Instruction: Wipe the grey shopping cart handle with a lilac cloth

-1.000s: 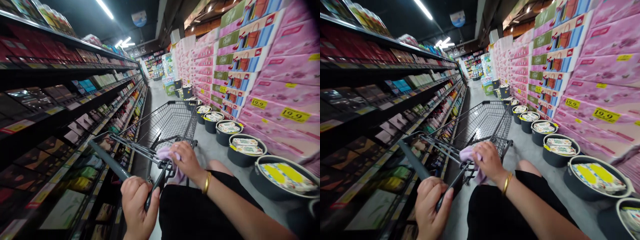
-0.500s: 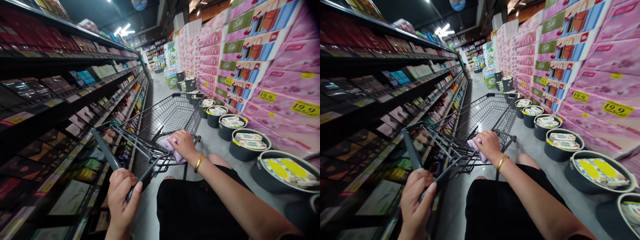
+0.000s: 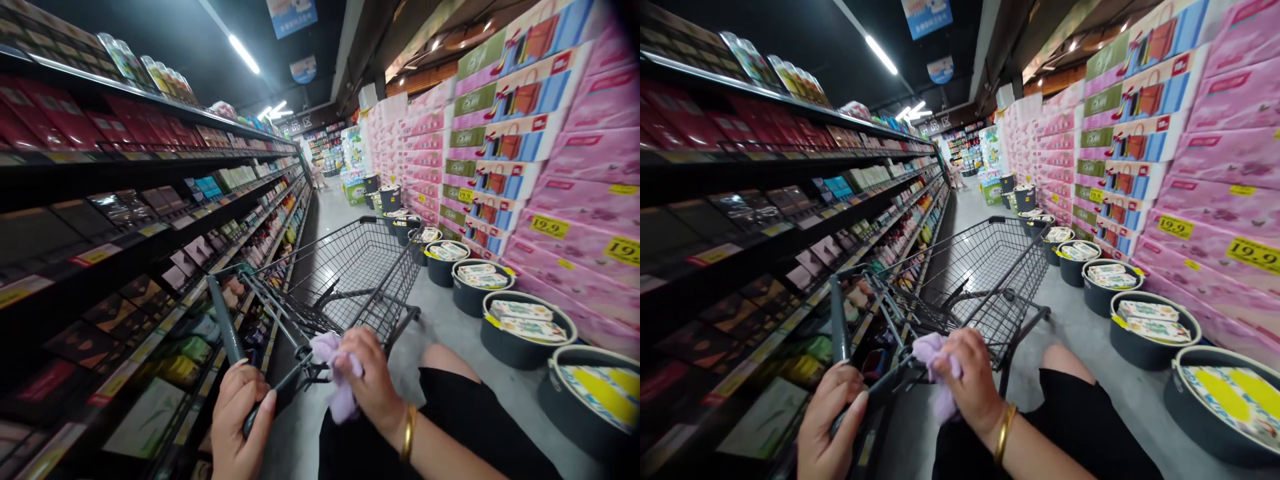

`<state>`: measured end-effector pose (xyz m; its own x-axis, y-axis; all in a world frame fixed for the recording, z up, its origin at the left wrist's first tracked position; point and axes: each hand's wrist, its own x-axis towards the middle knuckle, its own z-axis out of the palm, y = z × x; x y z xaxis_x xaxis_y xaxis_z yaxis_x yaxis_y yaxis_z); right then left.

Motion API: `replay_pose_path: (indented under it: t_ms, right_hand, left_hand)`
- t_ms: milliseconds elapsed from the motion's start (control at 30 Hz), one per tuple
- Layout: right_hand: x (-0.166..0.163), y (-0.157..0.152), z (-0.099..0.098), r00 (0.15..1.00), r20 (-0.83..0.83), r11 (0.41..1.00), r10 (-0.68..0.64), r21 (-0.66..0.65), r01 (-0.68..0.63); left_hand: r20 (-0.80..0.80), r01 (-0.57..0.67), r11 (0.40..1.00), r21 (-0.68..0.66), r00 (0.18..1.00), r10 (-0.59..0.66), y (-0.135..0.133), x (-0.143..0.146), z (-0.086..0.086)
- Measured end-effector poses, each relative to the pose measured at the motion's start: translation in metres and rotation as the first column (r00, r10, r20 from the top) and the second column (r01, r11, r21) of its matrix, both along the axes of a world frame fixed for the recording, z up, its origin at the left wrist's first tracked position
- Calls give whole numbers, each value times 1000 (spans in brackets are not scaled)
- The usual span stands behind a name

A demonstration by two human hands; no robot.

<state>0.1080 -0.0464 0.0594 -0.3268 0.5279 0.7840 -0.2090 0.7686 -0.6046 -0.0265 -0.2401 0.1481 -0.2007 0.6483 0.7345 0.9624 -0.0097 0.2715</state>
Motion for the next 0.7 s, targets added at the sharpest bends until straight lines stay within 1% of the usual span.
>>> replay_pose_path:
  t_ms: [33,67,100,167,233,333,400,467,567,600,633,700]
  right_hand:
    - [2,-7,-10,999,28,997,40,62,-42]
    - [3,-12,-20,997,53,993,52,100,-57]
    - [4,-14,-28,997,64,993,31,110,-38]
    - [6,-14,-34,997,60,997,-45,59,42]
    - [8,-13,-27,996,56,998,-66,25,65]
    - [7,-15,-10,998,55,994,19,105,-24]
    - [3,-15,-10,999,41,990,32,139,-37]
    - [-2,-11,-25,999,32,994,-13,113,10]
    - [-6,-3,-50,995,54,997,-82,-3,82]
    - [-6,-2,-53,994,63,995,-86,-44,89]
    - [-5,-3,-52,995,65,994,-77,-76,82]
    - [-1,-8,-39,998,54,995,-37,-95,42]
  left_hand:
    - [1,1,1000,3,1000,-1,0,1,0]
    - [3,-2,1000,1,1000,2,0,2,0]
    - [2,-3,1000,0,1000,3,1,3,0]
    - [-1,-6,1000,-4,1000,6,2,4,1]
    - [-3,-9,1000,-4,1000,9,3,5,1]
    - [-10,-15,1000,0,1000,15,2,5,1]
    - [-19,-20,1000,-4,1000,20,1,4,0]
    - [-29,-25,1000,-12,999,24,0,3,0]
    - [-53,-27,999,-20,998,26,-1,1,0]
    - [-62,-31,999,-21,998,30,-1,1,0]
    - [-72,-38,999,-24,997,36,-2,1,0]
    - [-88,-58,998,-40,995,54,-4,1,0]
